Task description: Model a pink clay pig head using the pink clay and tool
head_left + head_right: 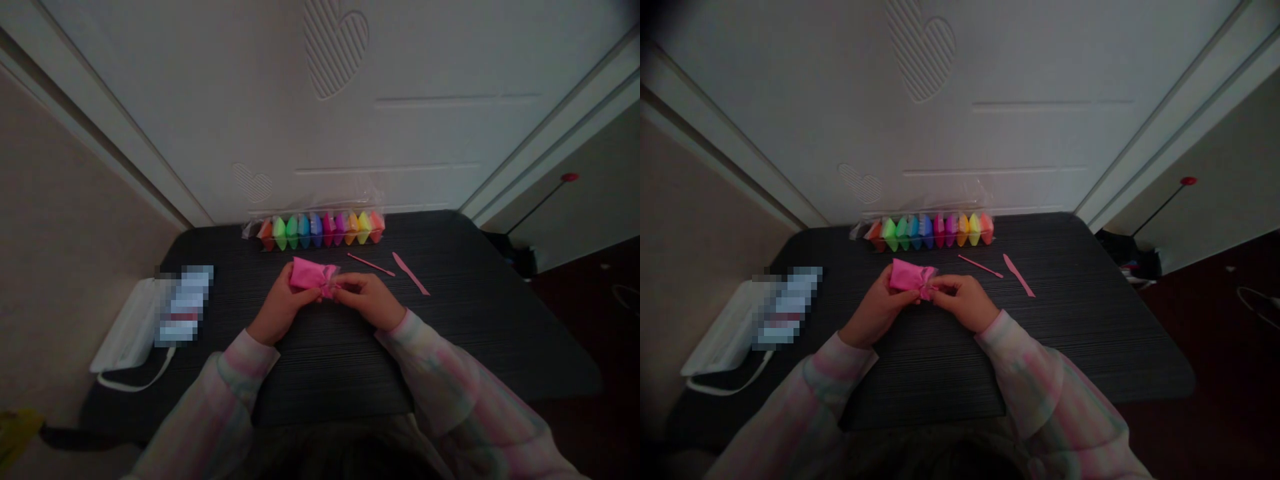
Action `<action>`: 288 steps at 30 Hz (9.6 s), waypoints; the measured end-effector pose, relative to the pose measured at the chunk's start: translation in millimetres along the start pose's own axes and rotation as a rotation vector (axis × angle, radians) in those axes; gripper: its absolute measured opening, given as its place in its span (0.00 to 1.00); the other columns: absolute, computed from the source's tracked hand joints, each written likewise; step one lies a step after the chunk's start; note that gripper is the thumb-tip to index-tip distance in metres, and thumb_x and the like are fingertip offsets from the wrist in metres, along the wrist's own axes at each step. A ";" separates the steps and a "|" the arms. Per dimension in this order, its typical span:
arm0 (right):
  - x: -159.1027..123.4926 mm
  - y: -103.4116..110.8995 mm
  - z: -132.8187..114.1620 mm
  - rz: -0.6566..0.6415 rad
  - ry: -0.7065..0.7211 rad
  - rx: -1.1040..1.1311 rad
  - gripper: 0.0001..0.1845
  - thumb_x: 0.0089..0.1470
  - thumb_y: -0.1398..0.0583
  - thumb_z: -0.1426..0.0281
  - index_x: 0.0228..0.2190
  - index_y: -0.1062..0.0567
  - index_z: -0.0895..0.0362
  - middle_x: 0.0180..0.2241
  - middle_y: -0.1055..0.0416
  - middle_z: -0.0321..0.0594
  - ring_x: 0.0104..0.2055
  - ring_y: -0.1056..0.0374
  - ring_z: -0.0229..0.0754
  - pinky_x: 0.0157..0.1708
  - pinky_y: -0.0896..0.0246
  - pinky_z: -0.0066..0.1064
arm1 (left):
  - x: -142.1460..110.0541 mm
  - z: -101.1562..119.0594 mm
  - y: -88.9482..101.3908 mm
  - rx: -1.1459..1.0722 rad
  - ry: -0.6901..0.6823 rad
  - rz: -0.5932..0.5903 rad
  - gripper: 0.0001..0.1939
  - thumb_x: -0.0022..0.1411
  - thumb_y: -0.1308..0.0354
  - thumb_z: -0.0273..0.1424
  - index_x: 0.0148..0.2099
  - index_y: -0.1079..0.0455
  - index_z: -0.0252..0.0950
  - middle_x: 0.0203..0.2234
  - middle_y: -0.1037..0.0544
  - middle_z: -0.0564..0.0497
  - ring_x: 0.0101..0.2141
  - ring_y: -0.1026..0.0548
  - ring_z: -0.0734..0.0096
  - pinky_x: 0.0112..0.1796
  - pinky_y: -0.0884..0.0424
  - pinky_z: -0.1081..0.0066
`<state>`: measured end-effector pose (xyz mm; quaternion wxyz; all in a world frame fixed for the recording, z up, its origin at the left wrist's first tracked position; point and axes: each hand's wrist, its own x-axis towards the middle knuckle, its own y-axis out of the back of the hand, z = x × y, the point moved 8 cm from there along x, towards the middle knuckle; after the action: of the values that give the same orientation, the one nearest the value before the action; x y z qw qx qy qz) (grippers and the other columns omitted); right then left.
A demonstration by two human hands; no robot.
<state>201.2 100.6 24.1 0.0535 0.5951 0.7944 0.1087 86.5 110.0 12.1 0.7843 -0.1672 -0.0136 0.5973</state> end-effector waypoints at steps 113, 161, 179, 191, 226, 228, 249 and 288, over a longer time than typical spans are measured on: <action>-7.4 -0.7 -26.2 -0.054 0.262 -0.445 0.05 0.49 0.43 0.72 0.28 0.27 0.57 0.26 0.27 0.35 0.28 0.33 0.35 0.31 0.41 0.24 | 0.3 -22.5 -6.5 -0.238 0.254 -0.171 0.07 0.55 0.45 0.30 0.33 0.36 0.30 0.19 0.25 0.51 0.17 0.29 0.79 0.19 0.31 0.81; 12.0 21.9 14.1 0.105 0.184 -0.820 0.11 0.52 0.47 0.76 0.33 0.25 0.59 0.33 0.28 0.44 0.37 0.33 0.41 0.40 0.38 0.33 | 12.4 2.1 33.6 -0.291 0.053 0.121 0.07 0.56 0.47 0.31 0.29 0.36 0.31 0.16 0.28 0.54 0.16 0.30 0.79 0.16 0.33 0.80; -5.4 20.9 -23.9 0.138 0.272 -0.631 0.10 0.51 0.46 0.65 0.29 0.29 0.58 0.29 0.31 0.40 0.33 0.36 0.40 0.35 0.42 0.32 | 9.0 5.0 21.1 -0.203 -0.008 0.020 0.11 0.53 0.45 0.36 0.27 0.38 0.33 0.15 0.31 0.56 0.15 0.35 0.81 0.15 0.40 0.80; -12.4 16.6 -30.5 0.246 0.297 -0.278 0.06 0.49 0.43 0.70 0.32 0.30 0.57 0.26 0.35 0.35 0.28 0.40 0.35 0.29 0.44 0.27 | 4.2 3.7 8.8 0.044 -0.090 -0.035 0.11 0.53 0.45 0.36 0.32 0.38 0.33 0.18 0.32 0.56 0.18 0.36 0.80 0.19 0.40 0.78; -8.4 15.6 -7.7 0.184 0.049 0.261 0.10 0.42 0.38 0.63 0.28 0.26 0.54 0.29 0.29 0.35 0.33 0.35 0.39 0.36 0.41 0.32 | -38.4 41.8 -20.1 1.082 -0.992 0.076 0.15 0.52 0.45 0.24 0.45 0.35 0.34 0.37 0.25 0.46 0.38 0.28 0.68 0.39 0.32 0.68; -8.3 17.1 -6.5 0.204 0.034 0.203 0.10 0.41 0.38 0.63 0.28 0.26 0.55 0.28 0.29 0.36 0.32 0.34 0.39 0.36 0.41 0.33 | -37.9 40.3 -19.6 1.076 -0.972 0.061 0.16 0.52 0.46 0.24 0.45 0.35 0.34 0.37 0.26 0.45 0.38 0.28 0.67 0.40 0.32 0.67; -10.1 16.2 -16.7 0.197 0.076 0.316 0.05 0.45 0.40 0.66 0.27 0.27 0.54 0.29 0.28 0.34 0.34 0.33 0.37 0.37 0.39 0.31 | -9.6 -3.4 -15.6 -0.128 -0.023 -0.282 0.24 0.36 0.33 0.28 0.40 0.32 0.39 0.38 0.27 0.49 0.37 0.29 0.67 0.36 0.33 0.68; -18.7 15.8 -32.5 0.223 0.277 0.002 0.04 0.47 0.42 0.70 0.28 0.28 0.53 0.30 0.32 0.38 0.36 0.36 0.40 0.38 0.41 0.34 | -16.0 -27.2 -27.7 -0.145 0.284 -0.369 0.18 0.50 0.44 0.42 0.36 0.35 0.31 0.22 0.28 0.49 0.16 0.33 0.79 0.14 0.42 0.79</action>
<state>214.3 83.4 58.5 -0.0692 0.6588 0.7236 0.1940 113.7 81.9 -3.0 0.8600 -0.3000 0.0238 0.4120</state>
